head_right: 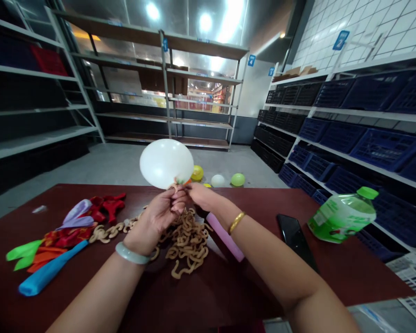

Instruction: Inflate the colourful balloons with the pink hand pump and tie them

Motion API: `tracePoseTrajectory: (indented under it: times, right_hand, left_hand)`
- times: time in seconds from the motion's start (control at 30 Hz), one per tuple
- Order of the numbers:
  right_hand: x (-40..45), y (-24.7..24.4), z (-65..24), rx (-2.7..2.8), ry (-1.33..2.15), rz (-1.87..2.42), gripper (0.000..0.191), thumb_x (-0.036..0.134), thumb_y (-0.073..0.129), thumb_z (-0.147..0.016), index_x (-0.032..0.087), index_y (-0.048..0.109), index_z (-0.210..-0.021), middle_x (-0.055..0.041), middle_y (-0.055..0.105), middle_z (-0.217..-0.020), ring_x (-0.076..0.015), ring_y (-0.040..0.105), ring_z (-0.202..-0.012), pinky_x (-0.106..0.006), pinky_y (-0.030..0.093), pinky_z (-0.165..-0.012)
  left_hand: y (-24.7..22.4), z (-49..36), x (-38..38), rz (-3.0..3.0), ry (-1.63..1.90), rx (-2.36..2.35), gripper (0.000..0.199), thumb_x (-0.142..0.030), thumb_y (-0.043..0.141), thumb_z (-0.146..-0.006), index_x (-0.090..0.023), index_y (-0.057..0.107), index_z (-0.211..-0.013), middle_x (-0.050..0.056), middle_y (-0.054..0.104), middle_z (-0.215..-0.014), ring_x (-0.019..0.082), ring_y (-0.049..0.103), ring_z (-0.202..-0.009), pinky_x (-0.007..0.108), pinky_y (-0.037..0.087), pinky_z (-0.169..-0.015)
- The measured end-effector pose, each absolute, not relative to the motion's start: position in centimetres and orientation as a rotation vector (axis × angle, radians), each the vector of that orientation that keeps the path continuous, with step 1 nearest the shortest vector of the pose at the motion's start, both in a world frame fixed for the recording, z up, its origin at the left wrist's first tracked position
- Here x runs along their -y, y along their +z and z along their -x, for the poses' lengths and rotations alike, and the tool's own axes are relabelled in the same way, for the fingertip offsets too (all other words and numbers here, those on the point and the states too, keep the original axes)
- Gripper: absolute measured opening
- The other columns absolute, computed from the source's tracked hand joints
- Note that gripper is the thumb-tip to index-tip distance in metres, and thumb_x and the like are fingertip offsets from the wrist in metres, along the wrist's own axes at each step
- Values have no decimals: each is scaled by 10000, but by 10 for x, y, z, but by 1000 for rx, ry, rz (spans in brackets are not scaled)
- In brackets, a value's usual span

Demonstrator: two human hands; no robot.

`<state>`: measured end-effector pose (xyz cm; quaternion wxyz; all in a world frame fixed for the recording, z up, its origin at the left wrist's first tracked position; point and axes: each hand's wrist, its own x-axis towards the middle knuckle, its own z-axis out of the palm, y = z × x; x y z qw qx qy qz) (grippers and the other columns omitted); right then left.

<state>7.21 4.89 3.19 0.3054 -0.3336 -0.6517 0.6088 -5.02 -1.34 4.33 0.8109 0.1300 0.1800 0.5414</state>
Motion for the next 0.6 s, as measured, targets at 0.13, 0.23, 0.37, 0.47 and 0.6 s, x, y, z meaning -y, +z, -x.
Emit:
tracePoseTrajectory:
  times: [0.13,0.23,0.37,0.47,0.6]
  right_hand:
    - [-53,29,-58,1602,1945,645,234,356,595,-910,130,643,-871,-42,679,-777,-147,636,-669,-291,539,-677]
    - [-57,28,-57,1470,2167,391,201,319,715,-818,171,635,-928,-26,671,-821,-150,617,-687,-296,555,-697]
    - [-60,31,-59,1337,2211,275,280,182,750,-731,222,618,-974,20,609,-828,-133,597,-729,-256,565,-730]
    - [-60,37,-60,1350,2218,309,274,165,742,-694,222,626,-936,14,607,-849,-127,593,-763,-230,552,-720]
    - [-64,41,-61,1637,1816,545,187,269,731,-718,220,656,-883,-16,639,-833,-164,618,-798,-297,563,-727]
  left_hand:
    - [55,56,23,-116,1063,-278,208,-74,386,-968,-168,429,-787,-55,342,-595,41,353,-406,116,259,-360]
    - [62,59,29,-33,1025,-235,226,-54,388,-952,-186,388,-769,-53,351,-578,44,366,-398,110,256,-356]
    - [68,60,34,-26,1005,-215,232,-29,400,-934,-192,381,-770,-53,354,-577,41,366,-395,104,245,-353]
    - [67,59,35,-60,1029,-241,239,-12,436,-914,-194,387,-768,-48,361,-588,38,366,-406,100,246,-357]
    - [62,55,35,-156,1024,-345,249,-2,500,-881,-193,401,-755,-38,344,-610,36,342,-426,98,236,-370]
